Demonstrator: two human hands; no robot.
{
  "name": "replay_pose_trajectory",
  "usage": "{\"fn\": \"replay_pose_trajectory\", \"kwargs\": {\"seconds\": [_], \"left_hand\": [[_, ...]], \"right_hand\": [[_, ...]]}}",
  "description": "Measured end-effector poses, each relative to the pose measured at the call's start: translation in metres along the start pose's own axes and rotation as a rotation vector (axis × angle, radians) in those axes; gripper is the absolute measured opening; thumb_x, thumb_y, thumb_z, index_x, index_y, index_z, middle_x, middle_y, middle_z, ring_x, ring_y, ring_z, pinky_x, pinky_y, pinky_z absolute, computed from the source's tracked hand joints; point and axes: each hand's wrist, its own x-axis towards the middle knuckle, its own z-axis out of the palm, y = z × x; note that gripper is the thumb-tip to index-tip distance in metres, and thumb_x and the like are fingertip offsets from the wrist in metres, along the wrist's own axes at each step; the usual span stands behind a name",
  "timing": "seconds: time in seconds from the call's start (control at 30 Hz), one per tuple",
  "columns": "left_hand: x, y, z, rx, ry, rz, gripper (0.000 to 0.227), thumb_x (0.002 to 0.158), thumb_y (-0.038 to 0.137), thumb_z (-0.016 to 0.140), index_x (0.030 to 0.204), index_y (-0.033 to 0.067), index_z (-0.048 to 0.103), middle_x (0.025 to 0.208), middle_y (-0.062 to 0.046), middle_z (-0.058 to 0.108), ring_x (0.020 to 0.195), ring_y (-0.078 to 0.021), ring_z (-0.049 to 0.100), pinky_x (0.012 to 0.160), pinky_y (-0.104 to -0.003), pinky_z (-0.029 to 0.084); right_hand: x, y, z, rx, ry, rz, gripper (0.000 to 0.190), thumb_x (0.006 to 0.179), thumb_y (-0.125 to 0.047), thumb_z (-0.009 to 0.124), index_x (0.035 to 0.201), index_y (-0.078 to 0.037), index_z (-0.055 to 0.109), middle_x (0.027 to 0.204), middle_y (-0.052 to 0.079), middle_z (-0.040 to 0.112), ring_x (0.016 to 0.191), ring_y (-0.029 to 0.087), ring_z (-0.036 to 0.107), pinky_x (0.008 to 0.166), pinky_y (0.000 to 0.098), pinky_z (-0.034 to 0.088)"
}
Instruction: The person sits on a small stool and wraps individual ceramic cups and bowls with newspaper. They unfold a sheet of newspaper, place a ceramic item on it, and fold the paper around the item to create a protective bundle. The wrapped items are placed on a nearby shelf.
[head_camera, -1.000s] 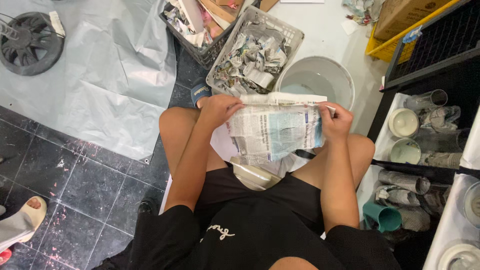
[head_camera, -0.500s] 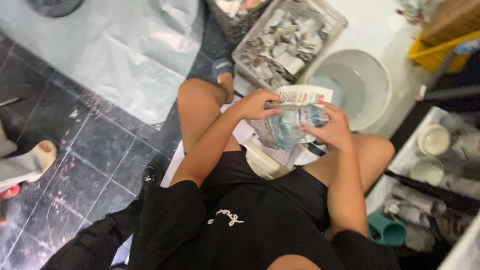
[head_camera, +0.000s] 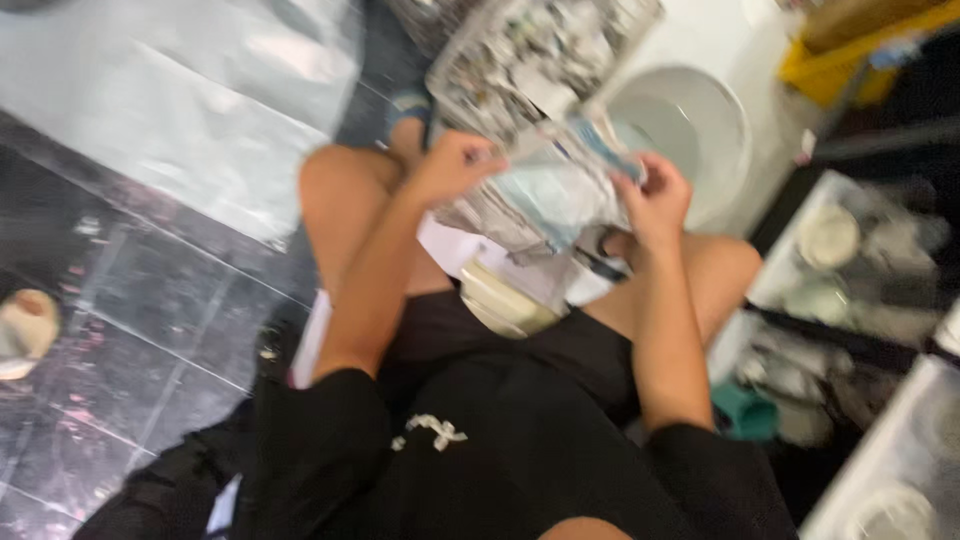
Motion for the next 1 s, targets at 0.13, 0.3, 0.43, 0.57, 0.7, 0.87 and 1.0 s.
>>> {"fn": "replay_pose_trajectory", "kwargs": {"seconds": [0.13, 0.3, 0.43, 0.57, 0.7, 0.87, 1.0], "left_hand": [[0.017, -0.003, 0.015, -0.229, -0.034, 0.295, 0.025, 0.096, 0.022, 0.074, 0.105, -0.0014, 0.073, 0.091, 0.000, 0.072, 0.082, -0.0042, 0.061, 0.072, -0.025, 0.052], [0.025, -0.008, 0.045, -0.401, 0.130, 0.243, 0.030, 0.103, 0.022, 0.068, 0.121, -0.0020, 0.066, 0.099, -0.003, 0.072, 0.087, -0.0065, 0.061, 0.079, -0.026, 0.052], [0.034, -0.011, 0.053, -0.258, 0.378, 0.319, 0.037, 0.102, 0.024, 0.071, 0.126, -0.0024, 0.062, 0.112, -0.010, 0.073, 0.102, -0.0139, 0.066, 0.093, -0.030, 0.053], [0.030, -0.007, 0.055, -0.111, 0.493, 0.364, 0.053, 0.095, 0.027, 0.079, 0.132, -0.0033, 0.057, 0.123, -0.015, 0.069, 0.117, -0.0200, 0.065, 0.103, -0.034, 0.050], [0.023, 0.003, 0.047, -0.256, 0.276, 0.297, 0.064, 0.081, 0.027, 0.090, 0.129, -0.0023, 0.060, 0.119, -0.016, 0.072, 0.113, -0.0218, 0.067, 0.100, -0.036, 0.053], [0.027, 0.007, 0.054, -0.368, 0.276, 0.373, 0.077, 0.076, 0.024, 0.093, 0.136, -0.0021, 0.051, 0.129, -0.012, 0.063, 0.114, -0.0182, 0.063, 0.098, -0.034, 0.052], [0.023, 0.001, 0.048, -0.351, 0.132, 0.303, 0.053, 0.088, 0.018, 0.087, 0.128, -0.0054, 0.062, 0.119, -0.010, 0.073, 0.107, -0.0146, 0.068, 0.096, -0.031, 0.055]], "right_hand": [[-0.005, 0.019, -0.006, 0.120, 0.170, -0.014, 0.047, 0.095, -0.003, 0.079, 0.136, 0.000, 0.057, 0.120, 0.007, 0.068, 0.110, 0.015, 0.066, 0.096, 0.0306, 0.054], [-0.005, 0.043, -0.003, 0.728, -0.057, 0.142, 0.061, 0.101, -0.025, 0.073, 0.153, -0.008, 0.045, 0.124, 0.004, 0.058, 0.111, 0.016, 0.056, 0.096, 0.0319, 0.047], [-0.003, 0.063, 0.010, 0.509, -0.250, 0.126, 0.061, 0.102, -0.035, 0.069, 0.148, 0.000, 0.048, 0.142, 0.007, 0.060, 0.130, 0.018, 0.058, 0.113, 0.0340, 0.046], [-0.004, 0.070, 0.017, 0.238, -0.150, 0.143, 0.051, 0.110, -0.034, 0.062, 0.145, 0.002, 0.054, 0.137, 0.007, 0.064, 0.124, 0.018, 0.059, 0.111, 0.0338, 0.047], [-0.003, 0.073, 0.020, 0.469, -0.161, 0.099, 0.049, 0.113, -0.037, 0.046, 0.145, -0.003, 0.059, 0.138, 0.003, 0.065, 0.122, 0.012, 0.058, 0.107, 0.0239, 0.044], [-0.009, 0.082, 0.015, 0.308, -0.048, 0.143, 0.018, 0.115, -0.022, 0.063, 0.118, -0.005, 0.061, 0.102, -0.001, 0.061, 0.092, 0.009, 0.055, 0.082, 0.0246, 0.045], [-0.007, 0.068, 0.018, 0.178, 0.091, 0.252, 0.014, 0.104, -0.017, 0.068, 0.108, -0.004, 0.065, 0.082, -0.001, 0.061, 0.069, 0.008, 0.054, 0.059, 0.0252, 0.046]]}}
